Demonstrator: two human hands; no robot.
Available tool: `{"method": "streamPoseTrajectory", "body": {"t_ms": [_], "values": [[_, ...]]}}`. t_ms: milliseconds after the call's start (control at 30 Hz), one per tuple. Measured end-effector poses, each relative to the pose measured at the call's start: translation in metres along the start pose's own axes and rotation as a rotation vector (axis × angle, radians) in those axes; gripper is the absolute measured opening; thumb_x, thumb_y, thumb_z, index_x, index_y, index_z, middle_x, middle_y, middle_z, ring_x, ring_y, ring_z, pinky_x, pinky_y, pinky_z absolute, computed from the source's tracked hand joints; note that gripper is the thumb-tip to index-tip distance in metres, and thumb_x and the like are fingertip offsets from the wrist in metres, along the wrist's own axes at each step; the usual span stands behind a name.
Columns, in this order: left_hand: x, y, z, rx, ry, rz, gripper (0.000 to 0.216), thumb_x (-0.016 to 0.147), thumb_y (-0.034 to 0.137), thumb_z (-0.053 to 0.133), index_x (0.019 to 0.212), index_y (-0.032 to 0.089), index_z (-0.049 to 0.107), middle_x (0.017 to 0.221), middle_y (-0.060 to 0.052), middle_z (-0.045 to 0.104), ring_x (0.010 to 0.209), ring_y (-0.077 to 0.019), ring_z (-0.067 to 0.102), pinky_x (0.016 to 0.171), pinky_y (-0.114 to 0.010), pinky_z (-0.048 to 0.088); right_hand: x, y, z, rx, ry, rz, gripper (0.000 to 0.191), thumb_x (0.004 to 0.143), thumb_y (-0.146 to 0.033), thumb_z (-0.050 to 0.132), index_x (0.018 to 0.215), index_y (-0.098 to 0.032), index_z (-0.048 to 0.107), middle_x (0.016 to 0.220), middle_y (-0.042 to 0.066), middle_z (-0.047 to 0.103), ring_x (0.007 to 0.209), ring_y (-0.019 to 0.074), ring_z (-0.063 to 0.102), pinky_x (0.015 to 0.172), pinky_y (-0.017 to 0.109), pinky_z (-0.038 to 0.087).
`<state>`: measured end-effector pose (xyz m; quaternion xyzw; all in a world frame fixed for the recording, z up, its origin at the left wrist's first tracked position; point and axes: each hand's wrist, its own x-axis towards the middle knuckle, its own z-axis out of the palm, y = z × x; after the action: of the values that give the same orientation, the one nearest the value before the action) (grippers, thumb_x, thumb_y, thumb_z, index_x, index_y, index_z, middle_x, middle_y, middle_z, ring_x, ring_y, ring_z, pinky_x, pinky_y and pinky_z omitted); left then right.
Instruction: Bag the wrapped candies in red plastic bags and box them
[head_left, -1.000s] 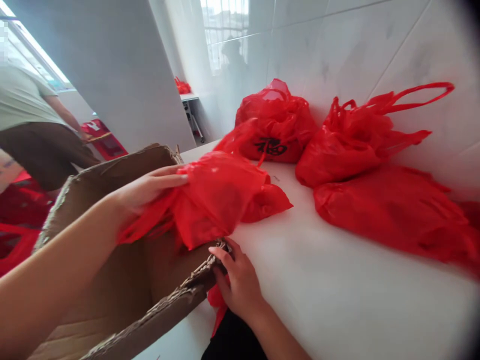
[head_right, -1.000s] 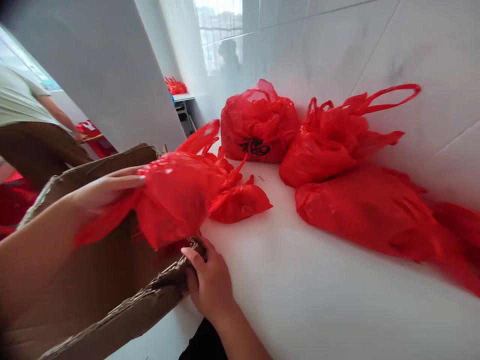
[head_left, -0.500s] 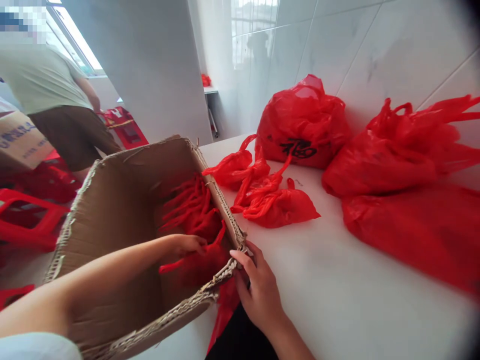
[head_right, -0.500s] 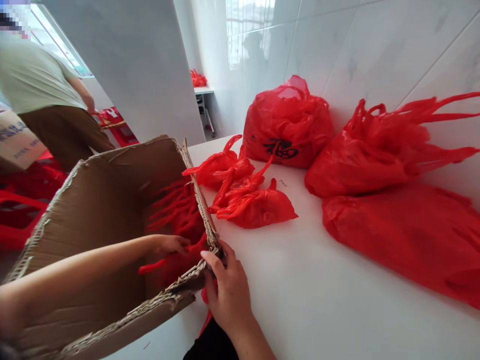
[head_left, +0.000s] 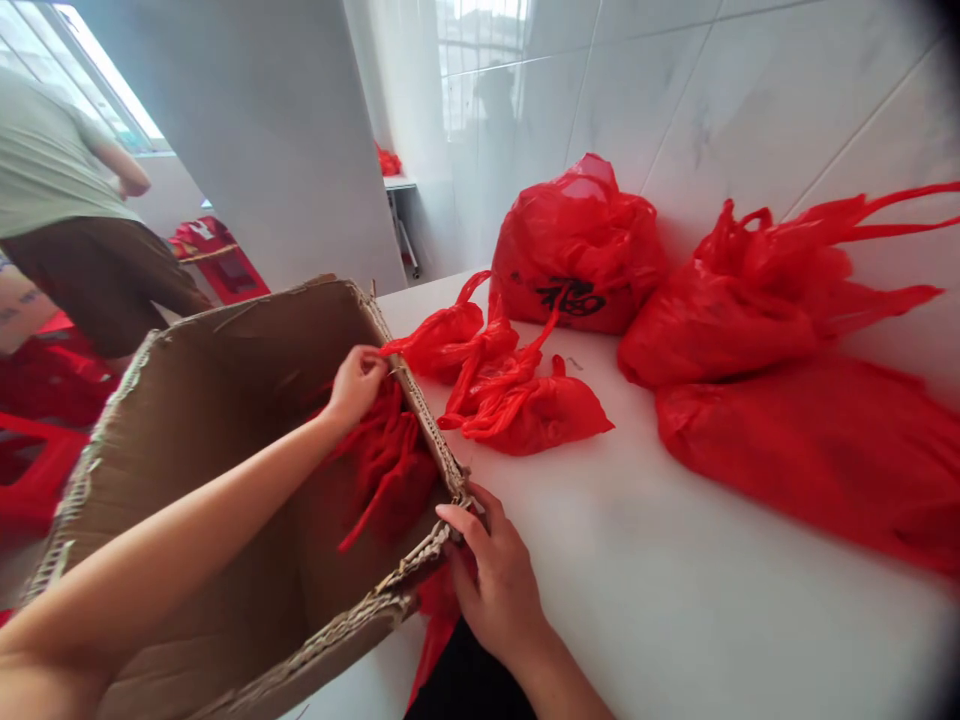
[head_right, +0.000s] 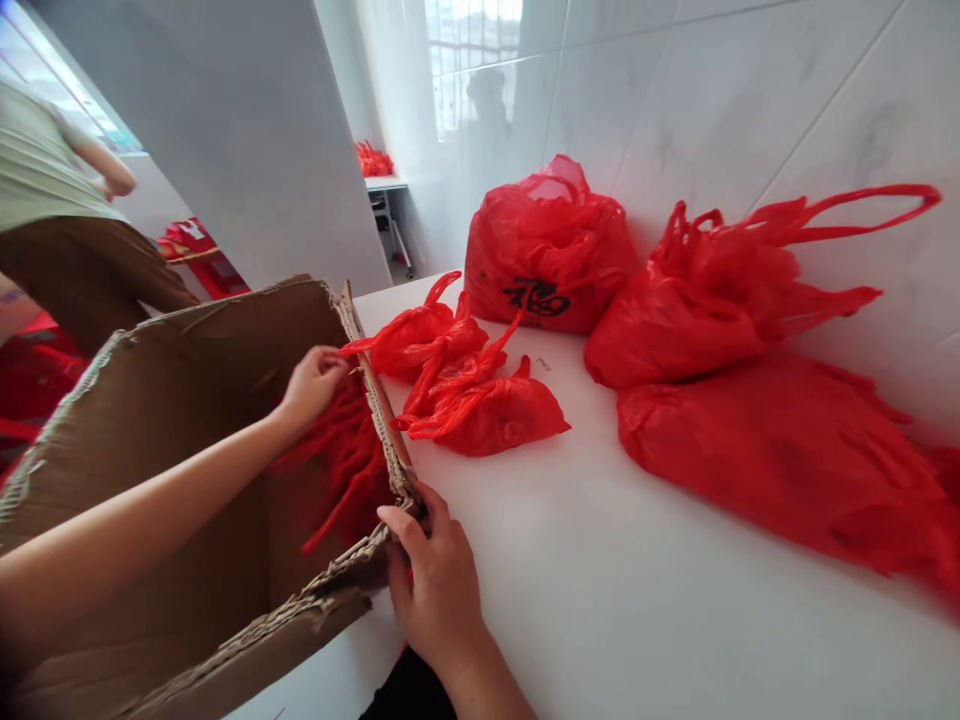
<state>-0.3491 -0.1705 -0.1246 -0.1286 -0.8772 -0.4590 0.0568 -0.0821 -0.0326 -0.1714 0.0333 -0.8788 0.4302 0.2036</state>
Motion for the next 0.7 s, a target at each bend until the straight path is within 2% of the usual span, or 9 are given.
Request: {"method": "streamPoseTrajectory", "body": {"t_ms": [100,167,200,300,367,433,533,633,700], "values": [[-0.001,0.074,0.010,-0.028,0.034,0.264,0.014,0.090,0.026,0.053,0.102,0.021,0.058,0.102,-0.002,0.063,0.092,-0.0149,0.059,0.084,-0.028,0.048,0.000,0.000,0.000,0.003,-0.009,0.011,0.048,0.086,-0.011,0.051,0.129,-0.033,0.053,0.142,0.007,0.042,0.112,0.0207,0.057,0.095,0.038,0.050],[-0.014,0.116,0.029,0.109,-0.087,0.635,0.015,0.090,0.025,0.050,0.099,0.021,0.061,0.101,-0.004,0.065,0.096,-0.0182,0.058,0.087,-0.032,0.046,0.000,0.000,0.000,-0.003,-0.010,0.021,0.049,0.085,-0.011,0.052,0.129,-0.033,0.054,0.141,0.007,0.042,0.111,0.0210,0.058,0.094,0.039,0.050],[-0.021,0.131,0.042,0.228,-0.179,0.722,0.018,0.091,0.027,0.049,0.101,0.021,0.063,0.103,-0.005,0.066,0.099,-0.0204,0.058,0.088,-0.034,0.045,0.000,0.000,0.000,-0.009,-0.011,0.024,0.049,0.085,-0.011,0.053,0.129,-0.033,0.054,0.142,0.007,0.041,0.111,0.0213,0.057,0.094,0.040,0.050],[-0.035,0.155,0.083,0.508,-0.416,0.732,0.022,0.084,0.032,0.061,0.099,0.017,0.066,0.100,-0.012,0.067,0.101,-0.0291,0.057,0.086,-0.042,0.045,0.000,0.001,0.000,-0.022,-0.016,0.027,0.051,0.084,-0.011,0.054,0.129,-0.034,0.053,0.143,0.007,0.040,0.109,0.0218,0.058,0.092,0.041,0.051],[-0.038,0.158,0.104,0.545,-0.453,0.694,0.020,0.075,0.027,0.071,0.089,0.014,0.068,0.098,-0.016,0.066,0.104,-0.0350,0.055,0.088,-0.048,0.043,0.000,0.001,0.000,-0.021,-0.022,0.036,0.052,0.083,-0.011,0.054,0.129,-0.034,0.053,0.143,0.007,0.041,0.107,0.0216,0.059,0.091,0.041,0.052],[-0.040,0.159,0.113,0.512,-0.453,0.693,0.013,0.071,0.022,0.072,0.081,0.014,0.069,0.105,-0.018,0.064,0.110,-0.0383,0.052,0.092,-0.052,0.040,-0.001,0.001,0.000,-0.020,-0.026,0.044,0.052,0.083,-0.011,0.055,0.129,-0.035,0.053,0.142,0.007,0.041,0.107,0.0219,0.059,0.091,0.041,0.052],[-0.043,0.164,0.101,0.403,-0.504,0.683,0.013,0.071,0.017,0.066,0.084,0.016,0.068,0.112,-0.014,0.062,0.110,-0.0334,0.054,0.092,-0.047,0.043,-0.001,0.001,0.000,-0.017,-0.031,0.041,0.052,0.083,-0.011,0.056,0.129,-0.034,0.053,0.143,0.007,0.041,0.113,0.0232,0.057,0.094,0.042,0.050],[-0.043,0.165,0.064,0.272,-0.598,0.611,0.023,0.076,0.014,0.057,0.098,0.017,0.064,0.099,-0.007,0.068,0.088,-0.0216,0.065,0.076,-0.034,0.053,-0.001,0.001,-0.001,-0.005,-0.023,0.038,0.052,0.083,-0.011,0.055,0.130,-0.034,0.053,0.142,0.007,0.042,0.113,0.0229,0.057,0.095,0.041,0.050],[-0.044,0.157,0.033,0.134,-0.621,0.513,0.027,0.086,0.021,0.049,0.111,0.015,0.060,0.095,-0.007,0.070,0.078,-0.0183,0.067,0.069,-0.030,0.054,-0.001,0.001,-0.001,0.006,-0.013,0.025,0.051,0.083,-0.011,0.055,0.129,-0.034,0.054,0.142,0.007,0.042,0.112,0.0230,0.057,0.094,0.041,0.050]]}}
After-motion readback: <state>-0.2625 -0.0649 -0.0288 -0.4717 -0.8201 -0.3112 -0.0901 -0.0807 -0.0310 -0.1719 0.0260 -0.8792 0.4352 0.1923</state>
